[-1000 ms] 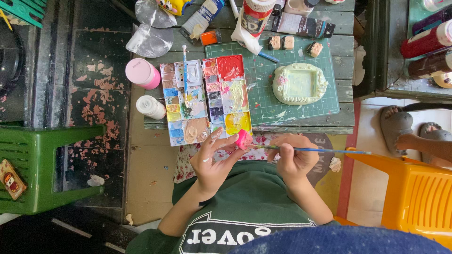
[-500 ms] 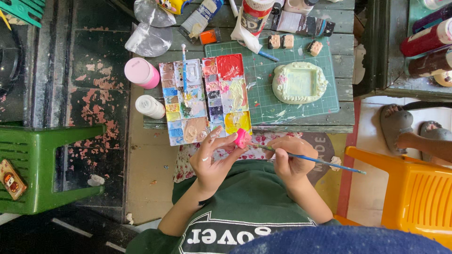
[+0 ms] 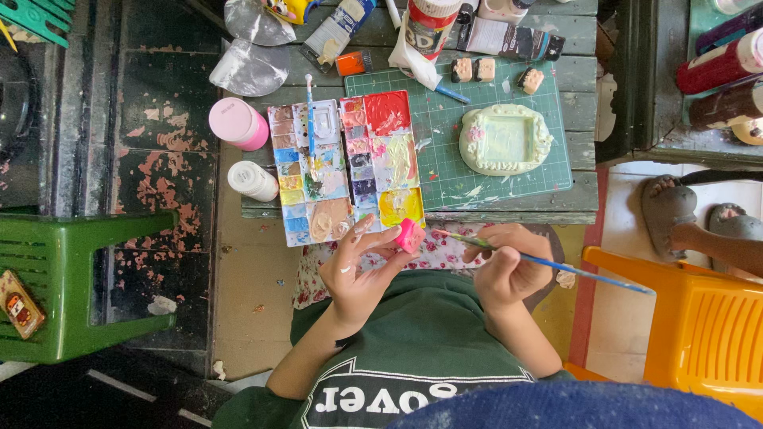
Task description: The person mixes pink and white paint on a palette using a brush, then applies the mixed paint to a small pink ceramic piece. The person holds the piece in the left hand and paints with the right hand, repeatedly dipping the brush into the palette to reload paint.
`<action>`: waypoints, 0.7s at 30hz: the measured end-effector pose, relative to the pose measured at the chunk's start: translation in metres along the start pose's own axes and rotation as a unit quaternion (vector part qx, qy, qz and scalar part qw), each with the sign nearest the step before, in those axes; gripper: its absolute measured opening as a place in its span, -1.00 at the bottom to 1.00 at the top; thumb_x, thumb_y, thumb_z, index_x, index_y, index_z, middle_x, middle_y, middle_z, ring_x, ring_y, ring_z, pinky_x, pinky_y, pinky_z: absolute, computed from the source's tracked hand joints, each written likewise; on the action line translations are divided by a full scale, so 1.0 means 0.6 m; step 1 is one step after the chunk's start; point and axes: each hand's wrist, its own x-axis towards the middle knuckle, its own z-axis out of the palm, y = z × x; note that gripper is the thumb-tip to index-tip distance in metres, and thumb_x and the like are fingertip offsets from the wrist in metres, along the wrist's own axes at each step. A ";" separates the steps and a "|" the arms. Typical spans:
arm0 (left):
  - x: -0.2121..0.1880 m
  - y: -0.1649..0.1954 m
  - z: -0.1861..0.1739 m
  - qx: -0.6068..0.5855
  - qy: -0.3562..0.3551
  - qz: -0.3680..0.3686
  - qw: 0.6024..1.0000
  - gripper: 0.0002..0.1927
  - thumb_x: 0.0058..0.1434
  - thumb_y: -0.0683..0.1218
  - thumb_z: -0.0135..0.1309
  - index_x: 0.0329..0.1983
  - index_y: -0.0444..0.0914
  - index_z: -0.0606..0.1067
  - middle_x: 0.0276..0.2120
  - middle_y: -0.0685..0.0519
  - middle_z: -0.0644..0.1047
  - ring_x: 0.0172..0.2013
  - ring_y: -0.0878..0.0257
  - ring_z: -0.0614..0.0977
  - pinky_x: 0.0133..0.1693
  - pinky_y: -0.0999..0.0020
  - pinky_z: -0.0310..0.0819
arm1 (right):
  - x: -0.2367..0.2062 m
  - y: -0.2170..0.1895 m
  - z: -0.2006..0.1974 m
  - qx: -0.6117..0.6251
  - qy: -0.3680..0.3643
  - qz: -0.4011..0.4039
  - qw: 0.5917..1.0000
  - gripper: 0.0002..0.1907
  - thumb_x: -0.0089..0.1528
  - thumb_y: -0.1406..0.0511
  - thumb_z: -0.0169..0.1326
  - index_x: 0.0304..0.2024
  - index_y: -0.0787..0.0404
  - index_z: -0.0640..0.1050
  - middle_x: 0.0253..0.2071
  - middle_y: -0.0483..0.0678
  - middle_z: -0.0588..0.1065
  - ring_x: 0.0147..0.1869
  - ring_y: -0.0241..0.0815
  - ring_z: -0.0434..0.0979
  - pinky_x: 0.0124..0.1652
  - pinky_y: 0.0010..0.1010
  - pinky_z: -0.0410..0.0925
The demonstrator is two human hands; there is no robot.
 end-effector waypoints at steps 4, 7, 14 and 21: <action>-0.002 -0.003 0.000 -0.019 0.001 -0.013 1.000 -0.29 0.11 -0.27 0.44 0.27 -0.42 0.35 -0.11 -0.06 0.68 -0.24 0.30 0.74 -0.22 0.46 0.67 | -0.009 0.004 -0.002 0.076 -0.007 0.091 0.993 -0.76 0.45 0.24 -0.03 -0.15 0.31 0.35 -0.32 0.09 0.52 -0.52 -0.33 0.46 -0.55 -0.51 0.35; -0.002 -0.002 0.004 -0.006 0.002 -0.004 1.000 -0.30 0.10 -0.26 0.44 0.27 -0.41 0.36 -0.11 -0.07 0.68 -0.20 0.28 0.75 -0.15 0.43 0.68 | -0.005 0.011 -0.001 0.018 -0.051 0.068 0.996 -0.81 0.46 0.32 -0.02 -0.17 0.35 0.38 -0.31 0.13 0.51 -0.51 -0.30 0.45 -0.52 -0.49 0.34; 0.003 0.003 0.002 -0.001 -0.004 0.003 1.000 -0.31 0.10 -0.25 0.44 0.26 -0.40 0.36 -0.12 -0.07 0.68 -0.12 0.24 0.75 -0.05 0.39 0.68 | 0.007 0.018 0.000 0.024 -0.117 0.049 0.992 -0.93 0.45 0.44 -0.03 -0.16 0.33 0.41 -0.34 0.11 0.55 -0.50 -0.29 0.46 -0.49 -0.52 0.33; 0.006 0.004 0.004 0.003 0.000 0.002 1.000 -0.35 0.10 -0.25 0.44 0.21 -0.42 0.39 -0.13 -0.05 0.68 -0.14 0.27 0.75 -0.07 0.40 0.68 | 0.014 0.026 -0.003 0.040 -0.054 0.077 0.995 -0.93 0.45 0.43 -0.07 -0.14 0.34 0.40 -0.34 0.11 0.53 -0.49 -0.29 0.47 -0.49 -0.50 0.34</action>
